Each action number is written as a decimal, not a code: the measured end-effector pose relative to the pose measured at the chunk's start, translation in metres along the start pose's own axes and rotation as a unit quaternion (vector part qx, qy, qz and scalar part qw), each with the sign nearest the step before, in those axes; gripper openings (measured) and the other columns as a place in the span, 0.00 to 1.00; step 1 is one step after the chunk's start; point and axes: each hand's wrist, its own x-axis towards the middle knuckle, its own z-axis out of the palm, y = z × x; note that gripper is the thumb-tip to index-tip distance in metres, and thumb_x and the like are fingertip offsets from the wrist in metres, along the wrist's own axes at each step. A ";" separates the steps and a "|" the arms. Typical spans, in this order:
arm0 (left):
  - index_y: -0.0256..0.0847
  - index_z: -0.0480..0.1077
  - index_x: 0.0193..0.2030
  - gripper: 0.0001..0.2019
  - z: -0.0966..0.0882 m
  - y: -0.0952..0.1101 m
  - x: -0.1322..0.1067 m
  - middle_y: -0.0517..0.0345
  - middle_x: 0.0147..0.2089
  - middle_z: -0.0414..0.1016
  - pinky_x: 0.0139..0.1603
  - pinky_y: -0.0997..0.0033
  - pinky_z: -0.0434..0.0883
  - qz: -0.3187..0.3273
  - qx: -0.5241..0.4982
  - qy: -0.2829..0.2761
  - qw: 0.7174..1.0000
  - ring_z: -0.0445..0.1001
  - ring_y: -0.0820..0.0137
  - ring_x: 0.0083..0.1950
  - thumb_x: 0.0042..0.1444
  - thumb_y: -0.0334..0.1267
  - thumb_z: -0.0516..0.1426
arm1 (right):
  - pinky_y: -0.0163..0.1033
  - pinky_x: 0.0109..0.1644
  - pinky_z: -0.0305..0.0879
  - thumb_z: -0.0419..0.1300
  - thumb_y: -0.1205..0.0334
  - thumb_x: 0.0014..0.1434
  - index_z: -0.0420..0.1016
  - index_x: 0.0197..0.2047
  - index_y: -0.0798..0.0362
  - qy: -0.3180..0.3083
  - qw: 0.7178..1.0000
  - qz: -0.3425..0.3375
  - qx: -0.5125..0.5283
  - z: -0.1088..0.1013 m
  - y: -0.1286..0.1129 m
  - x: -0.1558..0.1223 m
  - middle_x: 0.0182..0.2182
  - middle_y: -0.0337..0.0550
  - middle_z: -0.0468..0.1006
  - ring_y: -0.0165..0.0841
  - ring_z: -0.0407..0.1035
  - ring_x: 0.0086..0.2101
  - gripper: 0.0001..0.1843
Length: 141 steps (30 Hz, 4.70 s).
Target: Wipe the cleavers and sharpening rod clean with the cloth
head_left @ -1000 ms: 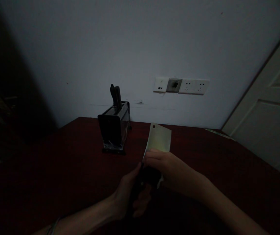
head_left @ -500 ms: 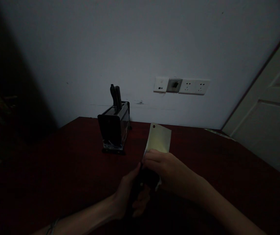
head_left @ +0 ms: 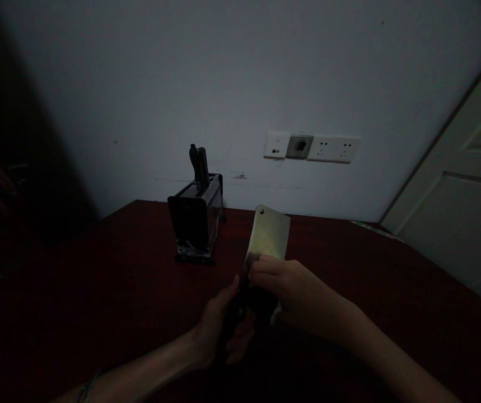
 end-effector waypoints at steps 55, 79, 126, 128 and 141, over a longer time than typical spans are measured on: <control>0.36 0.66 0.36 0.18 0.009 0.012 -0.003 0.63 0.23 0.61 0.15 0.82 0.54 0.120 0.186 0.087 0.971 0.58 0.80 0.18 0.53 0.52 0.53 | 0.38 0.36 0.64 0.55 0.78 0.48 0.69 0.37 0.52 0.262 0.961 0.077 -0.031 -0.057 0.028 -0.037 0.34 0.43 0.72 0.34 0.68 0.34 0.15; 0.36 0.62 0.33 0.16 0.005 0.006 0.011 0.65 0.24 0.59 0.23 0.78 0.56 0.184 0.318 0.184 0.912 0.58 0.78 0.24 0.54 0.51 0.51 | 0.43 0.37 0.64 0.60 0.51 0.46 0.71 0.33 0.50 0.465 0.752 0.386 0.262 0.001 0.110 -0.020 0.27 0.42 0.76 0.40 0.70 0.32 0.13; 0.37 0.63 0.42 0.19 0.019 -0.011 0.009 0.65 0.20 0.65 0.12 0.77 0.60 0.039 0.107 0.067 0.991 0.61 0.77 0.13 0.53 0.51 0.52 | 0.40 0.27 0.68 0.66 0.65 0.36 0.78 0.39 0.55 0.441 0.625 0.386 0.515 0.000 0.097 -0.012 0.23 0.43 0.79 0.35 0.71 0.24 0.21; 0.37 0.63 0.41 0.19 0.019 -0.015 0.010 0.68 0.19 0.62 0.10 0.79 0.58 0.046 0.105 0.079 0.990 0.57 0.80 0.11 0.53 0.52 0.52 | 0.39 0.27 0.68 0.66 0.65 0.36 0.78 0.39 0.55 0.441 0.630 0.384 0.511 0.000 0.095 -0.010 0.23 0.43 0.79 0.35 0.71 0.25 0.21; 0.39 0.61 0.30 0.22 0.024 -0.027 0.009 0.70 0.13 0.58 0.05 0.82 0.54 0.089 0.148 0.160 0.972 0.53 0.80 0.08 0.48 0.59 0.52 | 0.44 0.32 0.70 0.61 0.59 0.47 0.71 0.48 0.55 0.499 0.738 0.336 0.307 -0.018 0.097 -0.023 0.30 0.46 0.79 0.38 0.73 0.28 0.24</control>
